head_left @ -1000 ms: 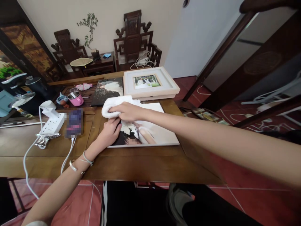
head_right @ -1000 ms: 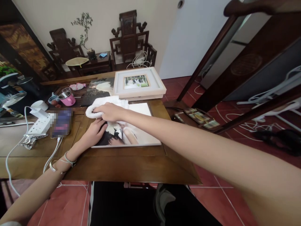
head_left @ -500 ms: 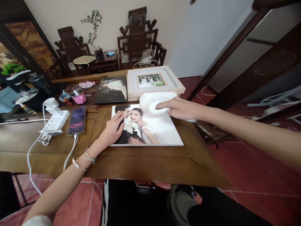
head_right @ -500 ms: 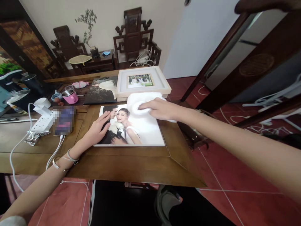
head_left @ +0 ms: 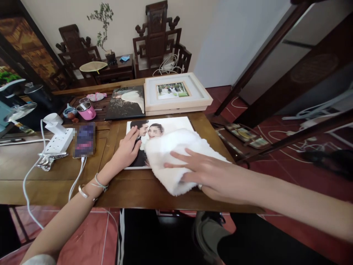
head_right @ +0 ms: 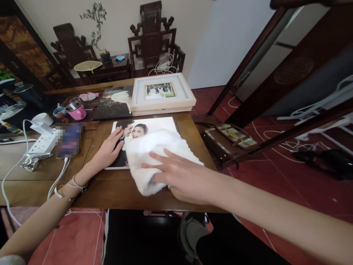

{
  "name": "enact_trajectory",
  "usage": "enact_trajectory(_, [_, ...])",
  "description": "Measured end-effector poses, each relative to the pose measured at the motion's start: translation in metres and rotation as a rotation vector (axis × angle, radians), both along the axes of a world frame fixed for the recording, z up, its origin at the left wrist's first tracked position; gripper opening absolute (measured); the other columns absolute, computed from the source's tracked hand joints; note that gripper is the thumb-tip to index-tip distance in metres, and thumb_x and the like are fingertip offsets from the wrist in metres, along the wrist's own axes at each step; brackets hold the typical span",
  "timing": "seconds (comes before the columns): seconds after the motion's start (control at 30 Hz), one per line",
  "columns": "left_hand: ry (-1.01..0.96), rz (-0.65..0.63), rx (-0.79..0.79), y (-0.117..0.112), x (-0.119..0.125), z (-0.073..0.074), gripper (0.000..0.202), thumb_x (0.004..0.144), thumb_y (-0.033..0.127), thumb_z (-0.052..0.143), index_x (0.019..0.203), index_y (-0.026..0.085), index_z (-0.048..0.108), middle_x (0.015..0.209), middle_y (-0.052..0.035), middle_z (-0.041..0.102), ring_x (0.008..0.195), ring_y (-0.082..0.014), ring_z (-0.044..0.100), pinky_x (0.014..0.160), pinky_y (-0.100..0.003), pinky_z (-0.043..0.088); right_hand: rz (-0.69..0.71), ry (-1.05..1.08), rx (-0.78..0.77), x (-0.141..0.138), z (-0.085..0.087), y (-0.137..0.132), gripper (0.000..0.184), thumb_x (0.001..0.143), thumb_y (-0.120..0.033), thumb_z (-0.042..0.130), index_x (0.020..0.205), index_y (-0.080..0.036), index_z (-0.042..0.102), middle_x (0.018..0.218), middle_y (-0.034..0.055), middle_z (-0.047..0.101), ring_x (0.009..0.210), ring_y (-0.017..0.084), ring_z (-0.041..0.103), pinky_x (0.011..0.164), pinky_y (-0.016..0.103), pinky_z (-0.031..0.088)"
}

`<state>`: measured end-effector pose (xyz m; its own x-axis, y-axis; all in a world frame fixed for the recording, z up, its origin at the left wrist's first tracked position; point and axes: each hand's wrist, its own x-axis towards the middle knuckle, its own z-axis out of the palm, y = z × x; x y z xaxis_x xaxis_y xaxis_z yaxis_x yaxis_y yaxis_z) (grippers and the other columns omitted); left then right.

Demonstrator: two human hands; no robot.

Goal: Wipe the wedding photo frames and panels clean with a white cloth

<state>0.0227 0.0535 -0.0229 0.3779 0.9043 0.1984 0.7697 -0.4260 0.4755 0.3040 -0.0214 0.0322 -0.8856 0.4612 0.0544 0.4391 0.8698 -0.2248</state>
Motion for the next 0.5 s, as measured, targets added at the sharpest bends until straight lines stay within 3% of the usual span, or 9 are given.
enact_trajectory(0.1, [0.002, -0.010, 0.000, 0.000, -0.001, 0.000, 0.050, 0.096, 0.034, 0.038, 0.142, 0.013, 0.043, 0.155, -0.0174, 0.033, 0.146, -0.0275, 0.026, 0.117, -0.052, 0.026, -0.108, -0.022, -0.029, 0.004, -0.001, 0.019, 0.057, 0.066, 0.005, 0.042, 0.107, -0.023, 0.071, 0.144, 0.0053, 0.052, 0.141, 0.027, 0.034, 0.114, 0.054, 0.033])
enact_trajectory(0.23, [0.008, -0.016, -0.002, 0.000, -0.002, 0.002, 0.051, 0.096, 0.034, 0.038, 0.141, 0.012, 0.043, 0.155, -0.0184, 0.034, 0.146, -0.0286, 0.027, 0.116, -0.053, 0.027, -0.341, -0.078, -0.012, 0.026, -0.010, 0.071, 0.058, 0.068, 0.000, 0.045, 0.118, -0.021, 0.066, 0.152, 0.0098, 0.040, 0.136, 0.034, 0.041, 0.107, 0.057, 0.040])
enact_trajectory(0.33, [0.016, -0.011, -0.010, 0.000, -0.002, 0.003, 0.052, 0.096, 0.035, 0.038, 0.141, 0.010, 0.044, 0.155, -0.0192, 0.034, 0.146, -0.0289, 0.027, 0.116, -0.052, 0.028, -0.415, -0.073, 0.012, 0.041, -0.016, 0.099, 0.062, 0.069, 0.001, 0.042, 0.124, -0.018, 0.062, 0.151, 0.0121, 0.042, 0.135, 0.033, 0.042, 0.102, 0.052, 0.046])
enact_trajectory(0.4, [0.016, -0.012, -0.006, 0.001, -0.002, 0.003, 0.052, 0.096, 0.035, 0.037, 0.141, 0.010, 0.044, 0.155, -0.0191, 0.034, 0.146, -0.0286, 0.027, 0.116, -0.052, 0.028, -0.433, -0.054, 0.038, 0.047, -0.020, 0.101, 0.061, 0.069, 0.001, 0.041, 0.123, -0.018, 0.063, 0.149, 0.0122, 0.044, 0.133, 0.032, 0.044, 0.101, 0.051, 0.048])
enact_trajectory(0.5, [0.010, -0.017, 0.006, 0.002, -0.002, 0.002, 0.051, 0.096, 0.034, 0.037, 0.141, 0.011, 0.044, 0.155, -0.0181, 0.034, 0.146, -0.0280, 0.028, 0.116, -0.052, 0.028, -0.402, -0.015, 0.088, 0.047, -0.026, 0.078, 0.056, 0.068, 0.000, 0.043, 0.115, -0.020, 0.068, 0.150, 0.0102, 0.043, 0.132, 0.033, 0.046, 0.104, 0.055, 0.045])
